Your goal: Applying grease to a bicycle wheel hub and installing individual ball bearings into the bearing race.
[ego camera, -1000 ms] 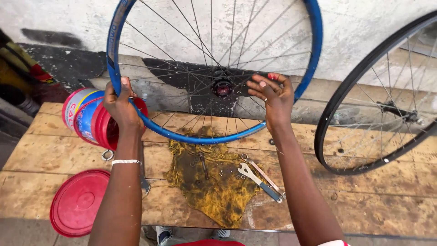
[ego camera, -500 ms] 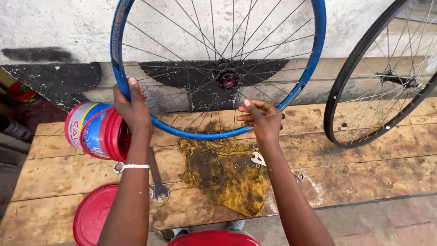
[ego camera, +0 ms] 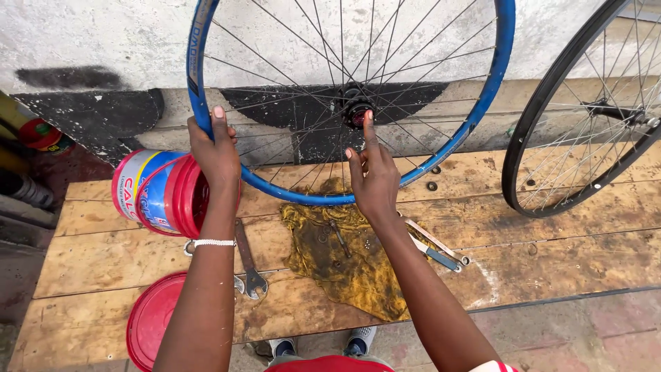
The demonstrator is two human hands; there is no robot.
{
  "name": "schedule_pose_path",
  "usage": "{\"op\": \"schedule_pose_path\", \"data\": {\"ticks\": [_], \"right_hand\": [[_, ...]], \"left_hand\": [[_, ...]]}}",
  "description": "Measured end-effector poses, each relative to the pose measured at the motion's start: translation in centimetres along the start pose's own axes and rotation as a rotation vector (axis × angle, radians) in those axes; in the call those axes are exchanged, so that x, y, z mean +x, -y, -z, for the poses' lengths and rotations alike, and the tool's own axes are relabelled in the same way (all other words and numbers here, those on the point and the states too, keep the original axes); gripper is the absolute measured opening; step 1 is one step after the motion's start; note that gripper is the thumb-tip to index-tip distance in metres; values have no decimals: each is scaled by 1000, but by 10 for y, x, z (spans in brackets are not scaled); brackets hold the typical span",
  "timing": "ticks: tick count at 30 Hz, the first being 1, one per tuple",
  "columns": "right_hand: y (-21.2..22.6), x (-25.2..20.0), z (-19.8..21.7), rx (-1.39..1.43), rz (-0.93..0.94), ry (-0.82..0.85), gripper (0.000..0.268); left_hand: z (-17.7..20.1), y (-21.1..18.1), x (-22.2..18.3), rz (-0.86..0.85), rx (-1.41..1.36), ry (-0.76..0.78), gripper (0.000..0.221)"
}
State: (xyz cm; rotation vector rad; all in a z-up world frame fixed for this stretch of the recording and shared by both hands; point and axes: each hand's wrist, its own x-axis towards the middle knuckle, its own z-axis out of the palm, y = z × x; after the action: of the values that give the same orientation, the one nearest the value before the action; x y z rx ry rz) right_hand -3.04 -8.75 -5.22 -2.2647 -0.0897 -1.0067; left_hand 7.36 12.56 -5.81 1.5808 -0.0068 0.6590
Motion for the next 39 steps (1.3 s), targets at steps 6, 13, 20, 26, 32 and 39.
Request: {"op": "schedule_pose_path", "data": {"ticks": [6, 13, 20, 26, 32, 39], "right_hand": [[-9, -2, -9, -334, 67, 41, 61], [-8, -5, -9, -368, 71, 52, 61], [-9, -4, -12, -197, 40, 49, 61], [-12, -7, -20, 151, -68, 65, 62], [-5, -5, -18, 824, -251, 102, 57], [-10, -7, -14, 1059, -243, 208, 58]], "left_hand": [[2, -7, -2, 5, -5, 31, 21], [2, -6, -1, 21, 21, 26, 21], [1, -4, 1, 40, 16, 19, 19], [-1, -1, 2, 34, 4, 30, 20], [-2, -1, 2, 34, 9, 24, 20], [-4, 3, 5, 42, 19, 28, 19]]}}
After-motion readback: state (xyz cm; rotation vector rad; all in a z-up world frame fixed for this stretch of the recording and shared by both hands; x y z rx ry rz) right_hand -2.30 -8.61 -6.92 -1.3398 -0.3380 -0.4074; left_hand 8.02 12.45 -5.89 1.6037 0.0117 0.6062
